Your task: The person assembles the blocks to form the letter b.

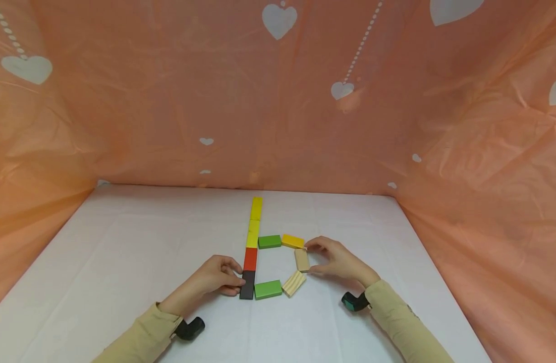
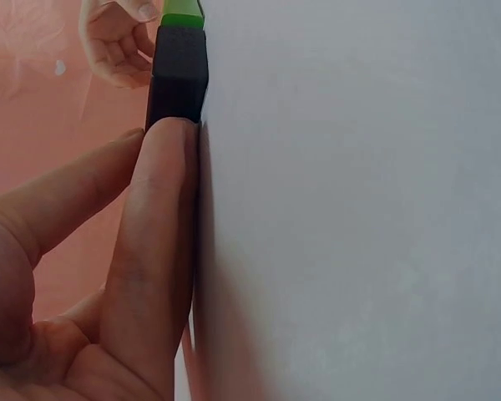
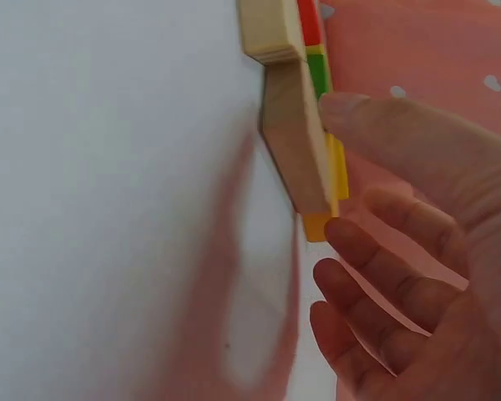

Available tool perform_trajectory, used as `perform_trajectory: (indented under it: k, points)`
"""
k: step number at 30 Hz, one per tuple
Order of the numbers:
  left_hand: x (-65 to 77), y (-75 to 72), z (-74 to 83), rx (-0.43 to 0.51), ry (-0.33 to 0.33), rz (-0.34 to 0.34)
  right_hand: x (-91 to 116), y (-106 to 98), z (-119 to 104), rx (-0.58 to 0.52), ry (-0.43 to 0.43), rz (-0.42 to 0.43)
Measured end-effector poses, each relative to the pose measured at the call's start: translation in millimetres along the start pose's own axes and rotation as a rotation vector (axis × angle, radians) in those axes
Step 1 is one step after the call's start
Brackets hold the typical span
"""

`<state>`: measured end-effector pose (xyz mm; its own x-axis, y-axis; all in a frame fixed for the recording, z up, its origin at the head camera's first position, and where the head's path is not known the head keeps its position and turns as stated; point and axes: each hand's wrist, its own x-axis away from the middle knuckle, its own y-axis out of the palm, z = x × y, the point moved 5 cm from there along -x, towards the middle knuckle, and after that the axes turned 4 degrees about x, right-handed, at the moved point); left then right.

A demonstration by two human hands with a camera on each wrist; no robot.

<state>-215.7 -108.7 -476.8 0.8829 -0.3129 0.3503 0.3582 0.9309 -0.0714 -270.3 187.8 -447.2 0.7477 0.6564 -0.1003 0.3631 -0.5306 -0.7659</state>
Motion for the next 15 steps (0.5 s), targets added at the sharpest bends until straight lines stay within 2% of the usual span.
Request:
perform_trajectory:
  k: [7, 15]
  points:
    - [2.0, 0.4, 1.6, -0.006, -0.005, 0.013, -1.3, -10.3, 2.5, -0.057, -0.005, 0.011]
    - [1.0, -2.7, 1.7, 0.034, 0.027, -0.013, 1.1, -24.2, 4.3, -0.216, 0.004, 0.016]
